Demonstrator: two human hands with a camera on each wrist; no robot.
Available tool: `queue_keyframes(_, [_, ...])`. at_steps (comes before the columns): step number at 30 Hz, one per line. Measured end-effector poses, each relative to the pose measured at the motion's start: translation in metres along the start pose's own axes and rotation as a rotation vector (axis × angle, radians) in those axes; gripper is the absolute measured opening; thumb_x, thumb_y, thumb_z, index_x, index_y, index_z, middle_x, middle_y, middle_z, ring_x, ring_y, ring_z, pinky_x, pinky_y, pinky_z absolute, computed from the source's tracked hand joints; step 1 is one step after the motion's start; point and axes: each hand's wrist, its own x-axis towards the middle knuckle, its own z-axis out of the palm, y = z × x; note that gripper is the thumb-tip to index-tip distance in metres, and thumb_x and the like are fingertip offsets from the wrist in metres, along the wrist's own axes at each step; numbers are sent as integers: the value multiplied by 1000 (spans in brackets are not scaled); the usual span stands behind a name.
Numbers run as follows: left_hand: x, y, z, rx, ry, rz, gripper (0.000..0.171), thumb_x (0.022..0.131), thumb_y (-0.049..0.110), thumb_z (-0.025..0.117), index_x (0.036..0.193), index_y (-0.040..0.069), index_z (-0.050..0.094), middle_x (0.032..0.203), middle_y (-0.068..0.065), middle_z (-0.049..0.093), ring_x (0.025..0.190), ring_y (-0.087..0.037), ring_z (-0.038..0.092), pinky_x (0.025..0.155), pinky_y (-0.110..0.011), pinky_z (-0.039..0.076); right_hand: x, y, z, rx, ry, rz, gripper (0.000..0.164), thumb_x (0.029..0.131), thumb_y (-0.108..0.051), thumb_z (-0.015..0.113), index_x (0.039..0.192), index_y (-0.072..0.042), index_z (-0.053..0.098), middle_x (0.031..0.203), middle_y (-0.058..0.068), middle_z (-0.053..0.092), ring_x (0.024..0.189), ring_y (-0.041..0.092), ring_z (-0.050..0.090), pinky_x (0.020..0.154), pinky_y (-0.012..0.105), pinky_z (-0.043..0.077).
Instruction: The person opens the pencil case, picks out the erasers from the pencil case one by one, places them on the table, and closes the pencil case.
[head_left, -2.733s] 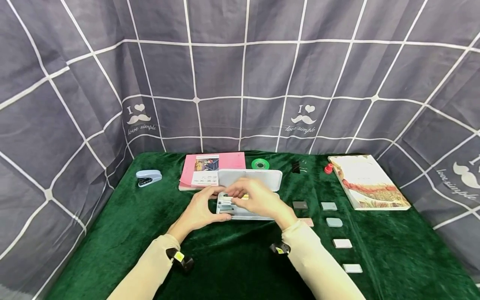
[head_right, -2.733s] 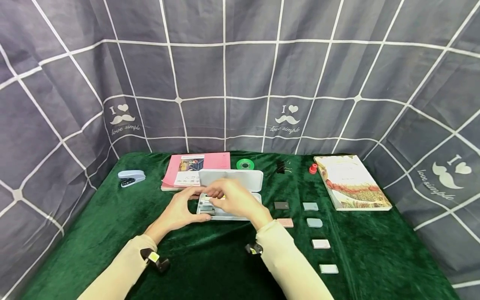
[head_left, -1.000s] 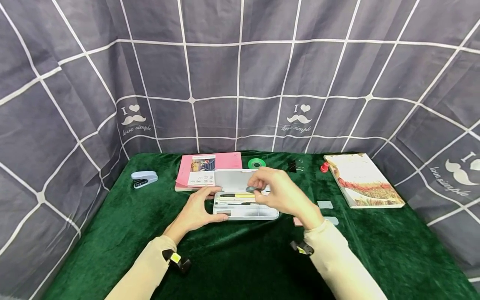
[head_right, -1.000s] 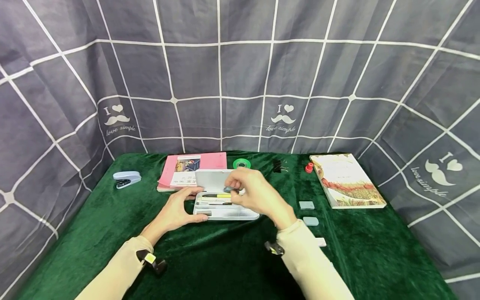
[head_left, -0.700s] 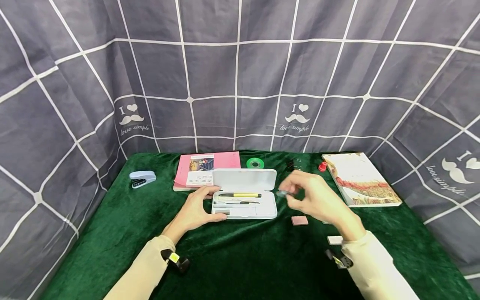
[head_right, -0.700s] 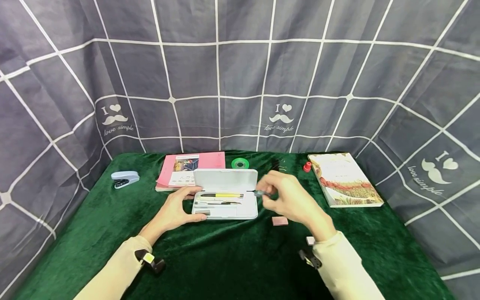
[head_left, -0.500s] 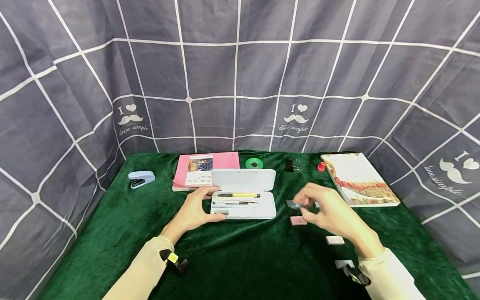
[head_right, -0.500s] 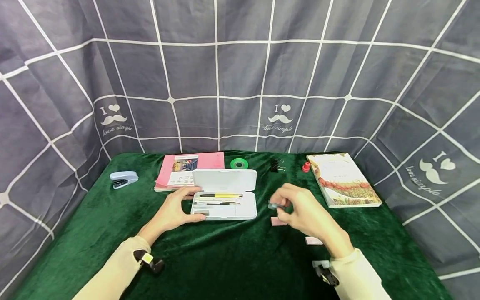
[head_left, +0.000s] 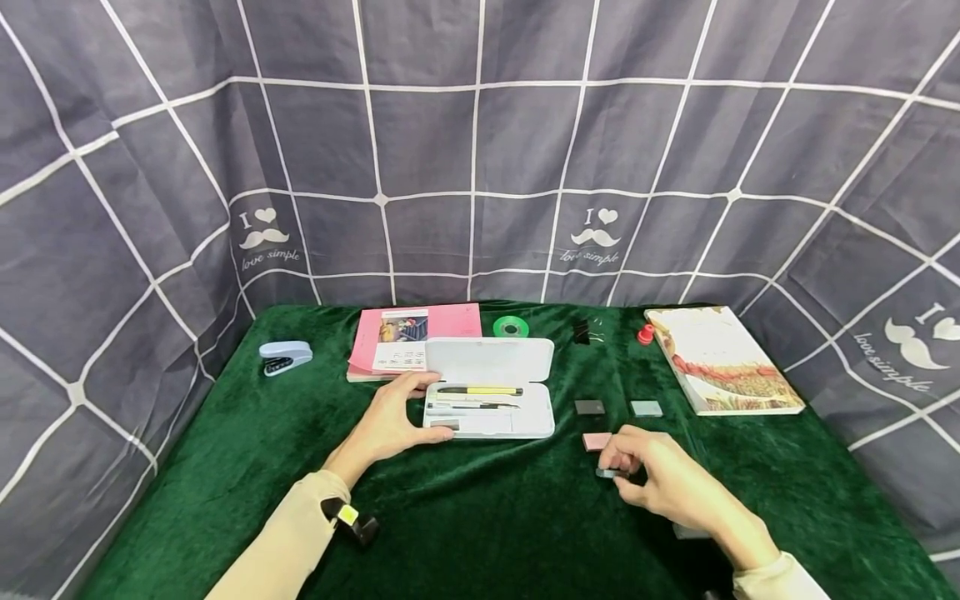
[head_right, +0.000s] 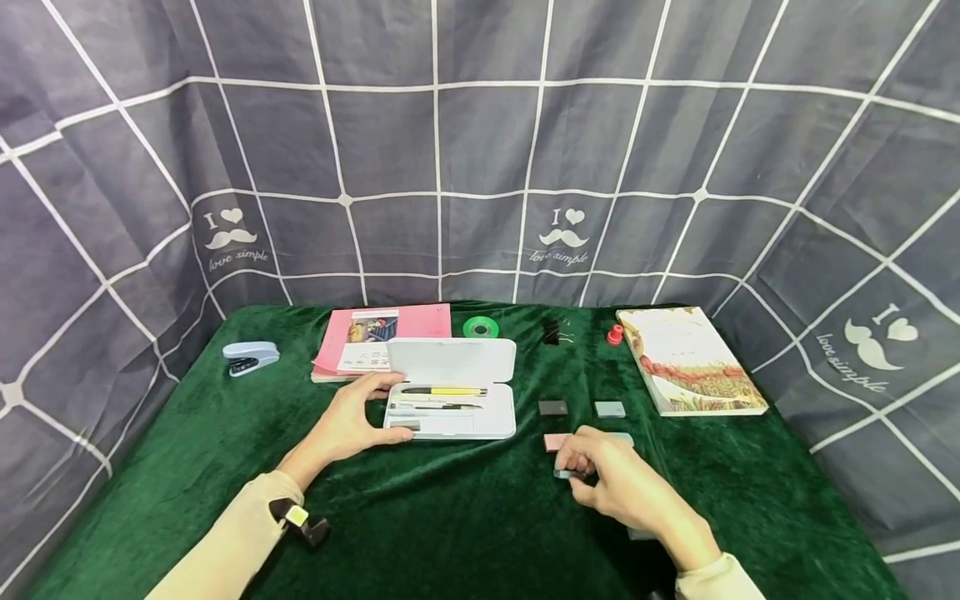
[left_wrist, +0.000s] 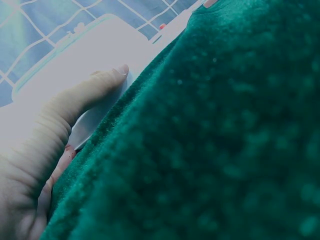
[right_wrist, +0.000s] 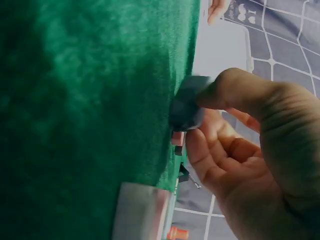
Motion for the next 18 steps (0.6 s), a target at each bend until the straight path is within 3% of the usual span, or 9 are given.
queue_keyframes(5, [0, 0, 1, 0, -1, 3, 90, 79, 45, 103, 154, 15, 63, 151, -8, 65, 130, -29, 70, 114, -49, 59, -6, 0, -1, 33, -99, 43, 47, 80, 7, 89, 100, -32, 70, 98, -12, 58, 84, 4, 55, 69, 26, 52])
queue_keyframes(12, [-1, -1, 0, -8, -1, 6, 89, 79, 45, 104, 153, 15, 63, 151, -7, 65, 130, -29, 70, 114, -50, 59, -9, 2, 1, 13, -98, 82, 46, 82, 4, 92, 108, -27, 72, 101, -16, 63, 88, 1, 59, 72, 28, 57])
queue_keyframes(18, [0, -1, 0, 3, 2, 8, 88, 79, 44, 104, 152, 16, 64, 151, -7, 65, 130, -30, 71, 114, -50, 59, -8, 4, 0, 10, -111, 83, 41, 85, 2, 91, 108, -28, 76, 97, -16, 59, 85, 1, 56, 70, 26, 53])
